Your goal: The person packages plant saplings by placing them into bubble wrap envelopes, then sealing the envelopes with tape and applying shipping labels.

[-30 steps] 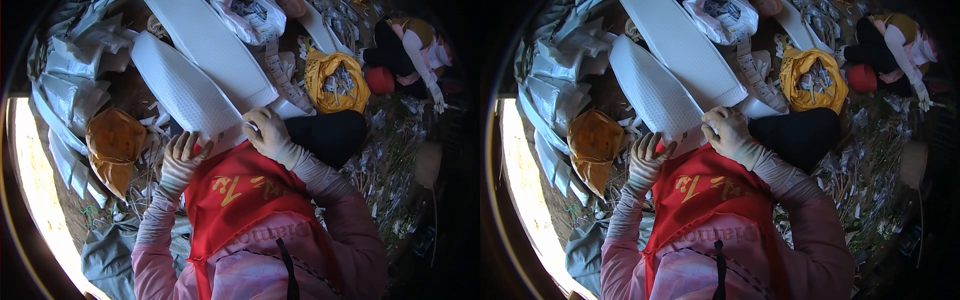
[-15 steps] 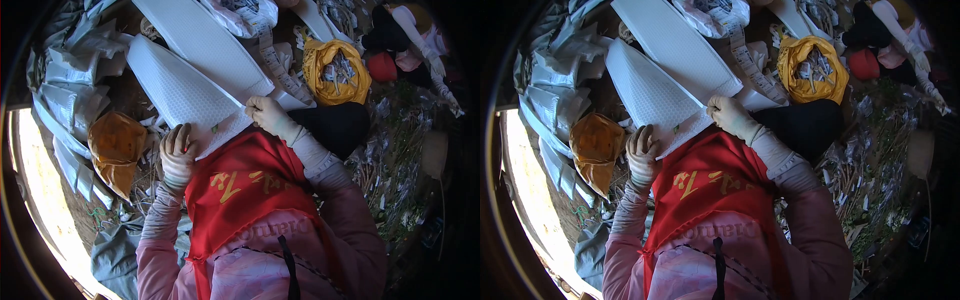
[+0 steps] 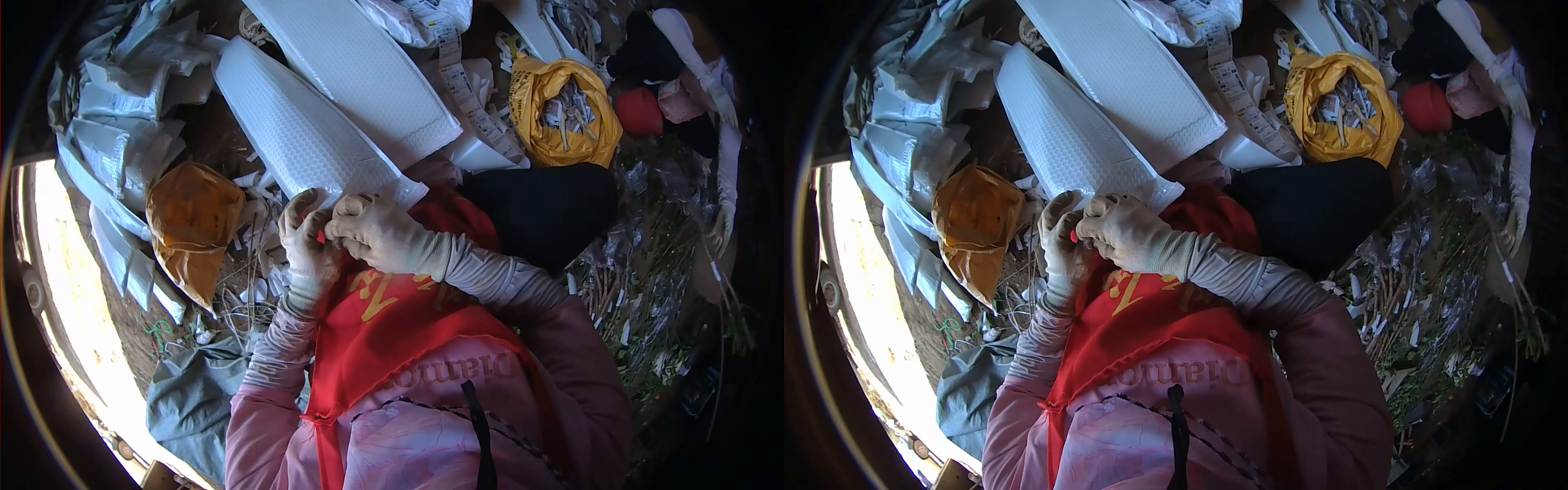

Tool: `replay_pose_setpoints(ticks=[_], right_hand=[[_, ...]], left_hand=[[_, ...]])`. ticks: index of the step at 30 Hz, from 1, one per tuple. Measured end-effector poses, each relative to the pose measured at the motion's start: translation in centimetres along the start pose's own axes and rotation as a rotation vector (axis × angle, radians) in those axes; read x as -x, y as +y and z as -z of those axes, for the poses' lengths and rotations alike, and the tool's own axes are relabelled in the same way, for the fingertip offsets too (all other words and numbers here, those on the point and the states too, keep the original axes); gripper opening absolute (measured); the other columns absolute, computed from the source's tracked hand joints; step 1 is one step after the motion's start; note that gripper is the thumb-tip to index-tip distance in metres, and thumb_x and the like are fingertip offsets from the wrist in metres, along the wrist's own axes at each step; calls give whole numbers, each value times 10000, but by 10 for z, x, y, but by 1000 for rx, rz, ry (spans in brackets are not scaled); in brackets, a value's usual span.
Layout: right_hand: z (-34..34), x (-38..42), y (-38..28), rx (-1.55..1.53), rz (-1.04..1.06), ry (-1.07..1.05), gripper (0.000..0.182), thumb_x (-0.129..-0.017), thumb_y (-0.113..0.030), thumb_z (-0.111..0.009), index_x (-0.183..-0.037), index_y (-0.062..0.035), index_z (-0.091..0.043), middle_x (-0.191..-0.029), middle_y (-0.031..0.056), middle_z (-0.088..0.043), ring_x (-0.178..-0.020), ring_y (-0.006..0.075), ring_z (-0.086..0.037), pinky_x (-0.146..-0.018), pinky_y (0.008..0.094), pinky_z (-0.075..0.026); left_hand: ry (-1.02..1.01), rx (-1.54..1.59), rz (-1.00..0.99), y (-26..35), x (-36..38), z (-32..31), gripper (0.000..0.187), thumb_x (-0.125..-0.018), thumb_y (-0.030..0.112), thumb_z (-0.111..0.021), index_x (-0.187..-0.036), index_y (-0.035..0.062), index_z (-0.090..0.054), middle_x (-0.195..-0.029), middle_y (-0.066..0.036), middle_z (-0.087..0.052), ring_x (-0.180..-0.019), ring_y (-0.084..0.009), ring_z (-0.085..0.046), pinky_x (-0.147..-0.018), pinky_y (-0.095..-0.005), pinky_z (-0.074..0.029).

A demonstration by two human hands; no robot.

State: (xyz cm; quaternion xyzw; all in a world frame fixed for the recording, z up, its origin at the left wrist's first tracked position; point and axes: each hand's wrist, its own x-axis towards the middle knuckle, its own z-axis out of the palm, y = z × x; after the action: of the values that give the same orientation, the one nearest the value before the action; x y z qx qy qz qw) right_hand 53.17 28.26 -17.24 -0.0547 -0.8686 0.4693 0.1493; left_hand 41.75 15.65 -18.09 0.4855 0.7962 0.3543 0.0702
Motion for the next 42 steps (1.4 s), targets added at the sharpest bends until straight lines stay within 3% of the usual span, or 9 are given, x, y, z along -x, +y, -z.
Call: replay_pose_setpoints(ticks=[7, 9, 11, 16, 21, 26, 37, 41, 42], right_hand=[[103, 16, 1, -983, -320, -242, 91, -878, 32, -553, -881, -43, -503, -907, 81, -630, -869, 161, -602, -850, 320, -466], [149, 32, 37, -504, -610, -337, 98, -880, 15, -547, -881, -45, -470, -851, 105, -644, -788, 143, -631, -729, 299, -494], [161, 21, 44, 764, -857, -530, 465, -872, -113, -597, -1302, -69, -427, -1023, 175, -646, -739, 231, -666, -690, 384, -518], [101, -13, 46, 520, -203, -153, 795, -803, -257, -694, -1471, -297, -264, -1326, 113, -447, -1058, 337, -559, -927, 411, -463], [44, -49, 48, 180, 222, 139, 381, -647, -74, -757, -1004, -184, -680, -1182, 36, -545, -1121, 262, -509, -958, 368, -428], [15, -43, 60, -351, -9, 367, 66, -769, 9, -657, -756, -52, -636, -810, 43, -580, -828, 203, -547, -774, 302, -440], [-44, 2, 90, -192, -475, 513, 282, -715, 0, -636, -514, -68, -451, -537, 15, -410, -624, 169, -413, -646, 334, -396], [-37, -10, 82, 373, -694, 202, 160, -715, -138, -683, -759, -65, -548, -937, 86, -562, -878, 225, -556, -828, 364, -444], [-22, -26, 63, 461, -799, 43, 429, -714, -203, -704, -1069, -63, -508, -1208, 151, -472, -1077, 300, -525, -919, 387, -429]], left_hand=[[210, -12, -153, 4, -11, 33, 186, -772, 71, -634, -951, 71, -682, -1169, -156, -592, -1113, -331, -532, -961, -422, -409], [287, -9, -192, 4, -19, 53, 209, -826, 161, -667, -1007, 58, -669, -1159, -151, -594, -1118, -306, -541, -972, -396, -405], [376, -12, -194, 5, -26, 60, 174, -819, 113, -626, -983, 57, -644, -1068, -147, -615, -1016, -335, -571, -905, -430, -428], [389, -76, -269, 1, -32, 71, 276, -930, 290, -518, -1029, 51, -612, -1068, -148, -616, -1015, -340, -576, -923, -453, -425], [419, 37, -176, -7, -22, 68, 179, -920, 179, -517, -986, 39, -608, -1030, -139, -638, -986, -300, -599, -958, -463, -412], [563, 524, 271, -18, 0, 44, 146, -948, 140, -516, -966, 27, -606, -941, -42, -625, -882, -139, -562, -869, -315, -417], [402, 823, 918, -59, 38, -8, 119, -852, 114, -637, -759, 73, -573, -743, 42, -534, -689, -47, -451, -607, -192, -355], [207, 691, 959, -75, 29, -6, 112, -814, 83, -632, -798, 65, -523, -744, 18, -511, -613, -67, -435, -531, -208, -352], [182, 657, 950, -78, 23, -5, 114, -807, 77, -629, -829, 57, -519, -758, 9, -513, -611, -72, -436, -533, -212, -359]])
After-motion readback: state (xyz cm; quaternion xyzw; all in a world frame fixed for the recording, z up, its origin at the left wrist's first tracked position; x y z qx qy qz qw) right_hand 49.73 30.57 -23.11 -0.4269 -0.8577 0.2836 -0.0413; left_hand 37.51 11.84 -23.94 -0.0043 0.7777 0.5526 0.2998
